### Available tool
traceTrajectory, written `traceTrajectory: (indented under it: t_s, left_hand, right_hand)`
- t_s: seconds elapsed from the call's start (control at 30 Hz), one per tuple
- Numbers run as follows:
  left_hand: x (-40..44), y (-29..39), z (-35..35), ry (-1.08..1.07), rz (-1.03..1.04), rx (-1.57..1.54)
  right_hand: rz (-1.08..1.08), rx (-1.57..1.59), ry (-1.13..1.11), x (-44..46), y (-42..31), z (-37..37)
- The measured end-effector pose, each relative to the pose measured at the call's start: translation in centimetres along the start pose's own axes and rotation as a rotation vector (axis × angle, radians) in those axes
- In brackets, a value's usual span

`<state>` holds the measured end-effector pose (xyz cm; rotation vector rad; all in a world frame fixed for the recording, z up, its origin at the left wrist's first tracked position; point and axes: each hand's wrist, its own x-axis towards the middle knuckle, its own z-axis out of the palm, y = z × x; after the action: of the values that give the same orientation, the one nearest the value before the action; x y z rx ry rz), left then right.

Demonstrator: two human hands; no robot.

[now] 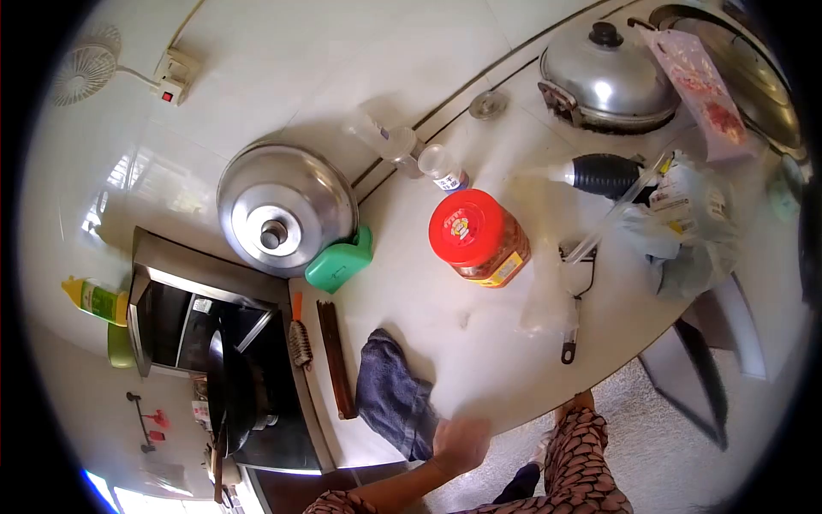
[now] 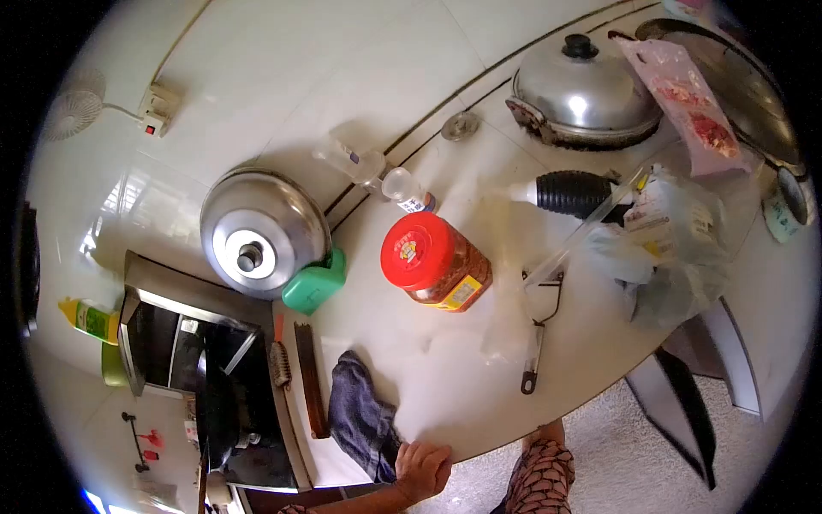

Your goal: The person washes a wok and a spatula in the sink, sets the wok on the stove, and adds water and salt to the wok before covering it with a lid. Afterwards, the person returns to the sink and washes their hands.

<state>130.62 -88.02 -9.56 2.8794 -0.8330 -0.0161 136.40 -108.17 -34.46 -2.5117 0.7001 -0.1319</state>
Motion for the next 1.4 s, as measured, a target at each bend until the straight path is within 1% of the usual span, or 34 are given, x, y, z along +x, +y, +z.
traceTrajectory:
  t_s: [0.1,0.17,0.2,0.33,0.5,0.57,0.6,0.67,0.77,0.8,0.87,0.93,1.07,1.1,1.17,1.2,1.23,1.27,1.3,1.33,1.37,1.4]
  left_hand:
    - [0.0,0.0,-0.1,0.002,0.044,-0.066]
    - [0.2,-0.1,0.2,0.096,0.078,-0.077]
    - [0.3,-0.1,0.2,0.097,0.078,-0.078]
    - [-0.2,-0.2,0.5,0.092,0.055,-0.118]
    - [-1.2,-0.8,1.3,0.084,0.056,-0.098]
    - [-1.3,-0.7,1.3,0.000,0.010,-0.090]
    - [-1.0,-0.7,1.1,0.008,-0.002,-0.079]
    - [-0.3,-0.5,0.7,0.198,0.079,-0.138]
    - [-0.7,-0.3,0.9,0.123,0.042,-0.097]
    - [-0.7,-0.2,0.8,0.123,0.038,-0.100]
    - [0.0,-0.3,0.4,0.157,0.107,-0.115]
    - [0.3,-0.2,0.2,0.169,0.115,-0.115]
    - [0.1,-0.1,-0.1,0.206,0.116,-0.122]
    - [0.0,-0.1,-0.2,0.233,0.093,-0.124]
    - [-0.2,-0.1,-0.4,0.262,0.111,-0.131]
    - [-0.4,-0.1,-0.5,0.244,0.088,-0.118]
    - [-0.5,-0.1,-0.4,0.275,0.064,-0.124]
    - [-0.7,-0.2,-0.1,0.281,0.071,-0.154]
    - [-1.1,-0.3,0.2,0.288,0.070,-0.181]
    - [-1.5,-0.5,0.6,0.194,0.040,-0.239]
    - [-1.6,-0.4,0.4,0.230,-0.005,-0.239]
    - [-1.5,-0.4,-0.2,0.238,0.019,-0.253]
  right_hand:
    - [0.008,0.002,-0.008,0.1,0.1,0.0]
    - [0.005,0.000,-0.006,0.1,0.1,0.1]
    - [0.006,-0.001,-0.007,0.1,0.2,0.2]
    - [-0.005,-0.006,-0.016,0.2,0.4,0.3]
    - [-0.009,-0.010,-0.015,0.3,0.5,0.6]
    - [-0.010,-0.012,-0.015,0.4,0.6,0.9]
    - [-0.012,-0.009,-0.014,0.4,0.6,1.0]
    - [-0.010,-0.006,-0.019,0.3,0.7,1.2]
    - [-0.008,-0.013,-0.021,0.3,0.9,1.3]
    - [-0.010,-0.012,-0.019,0.3,0.9,1.3]
    - [-0.021,-0.008,-0.016,0.3,0.7,1.2]
    - [-0.040,-0.006,-0.009,0.2,0.5,1.1]
    - [-0.149,0.040,0.014,-0.8,-0.6,0.2]
    - [-0.199,0.060,0.026,-1.4,-1.1,-0.4]
    - [-0.331,0.134,0.069,-3.9,-1.9,-2.1]
    - [-0.412,0.186,0.078,-5.9,-2.1,-3.2]
    - [-0.475,0.216,0.014,-8.4,-2.1,-4.3]
    - [-0.518,0.217,-0.095,-11.3,-1.6,-5.6]
    - [-0.505,0.177,-0.300,-14.2,-0.7,-6.7]
    - [-0.636,0.216,-0.271,-16.8,-0.3,-7.9]
    - [-0.633,0.210,-0.435,-19.1,0.1,-8.6]
    - [-0.702,0.237,-0.464,-21.6,0.7,-8.9]
